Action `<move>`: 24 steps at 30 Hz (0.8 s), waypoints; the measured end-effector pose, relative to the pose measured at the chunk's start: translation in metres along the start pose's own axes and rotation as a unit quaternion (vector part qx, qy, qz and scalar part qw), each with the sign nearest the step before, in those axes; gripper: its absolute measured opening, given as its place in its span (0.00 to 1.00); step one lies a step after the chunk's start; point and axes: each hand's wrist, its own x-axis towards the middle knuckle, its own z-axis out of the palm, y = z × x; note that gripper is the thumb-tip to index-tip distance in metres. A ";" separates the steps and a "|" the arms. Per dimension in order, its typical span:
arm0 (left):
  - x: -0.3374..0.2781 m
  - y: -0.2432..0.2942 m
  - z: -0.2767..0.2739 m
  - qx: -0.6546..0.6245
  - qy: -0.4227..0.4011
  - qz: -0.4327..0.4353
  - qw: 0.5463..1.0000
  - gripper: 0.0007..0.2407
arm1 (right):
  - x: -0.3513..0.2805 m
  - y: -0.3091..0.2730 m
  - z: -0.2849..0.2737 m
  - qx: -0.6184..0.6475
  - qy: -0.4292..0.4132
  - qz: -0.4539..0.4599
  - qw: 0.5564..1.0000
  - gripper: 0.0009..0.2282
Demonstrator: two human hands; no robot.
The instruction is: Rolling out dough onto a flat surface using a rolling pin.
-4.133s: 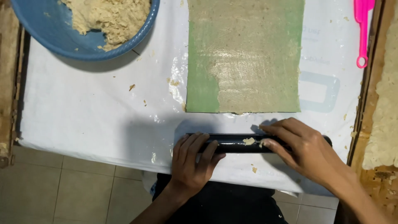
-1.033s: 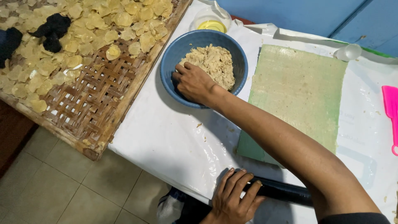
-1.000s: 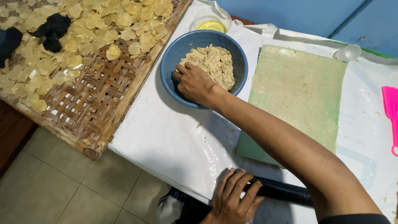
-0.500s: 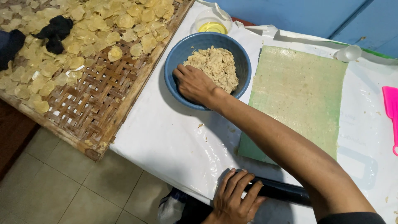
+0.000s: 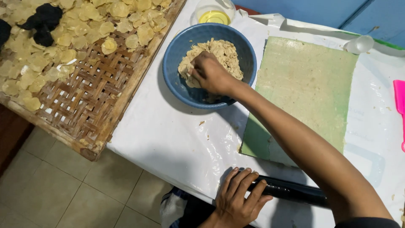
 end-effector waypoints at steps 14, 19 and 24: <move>-0.006 -0.003 0.007 0.022 -0.015 -0.010 1.000 0.14 | -0.181 -0.083 -0.137 -0.132 -0.094 0.213 0.964 0.15; 0.001 -0.002 0.007 0.028 -0.020 0.005 0.999 0.14 | -0.220 -0.077 -0.122 -0.094 -0.087 0.269 0.955 0.10; -0.001 -0.002 0.010 0.035 -0.005 0.006 0.999 0.16 | -0.228 -0.063 -0.099 -0.108 -0.054 0.204 0.971 0.07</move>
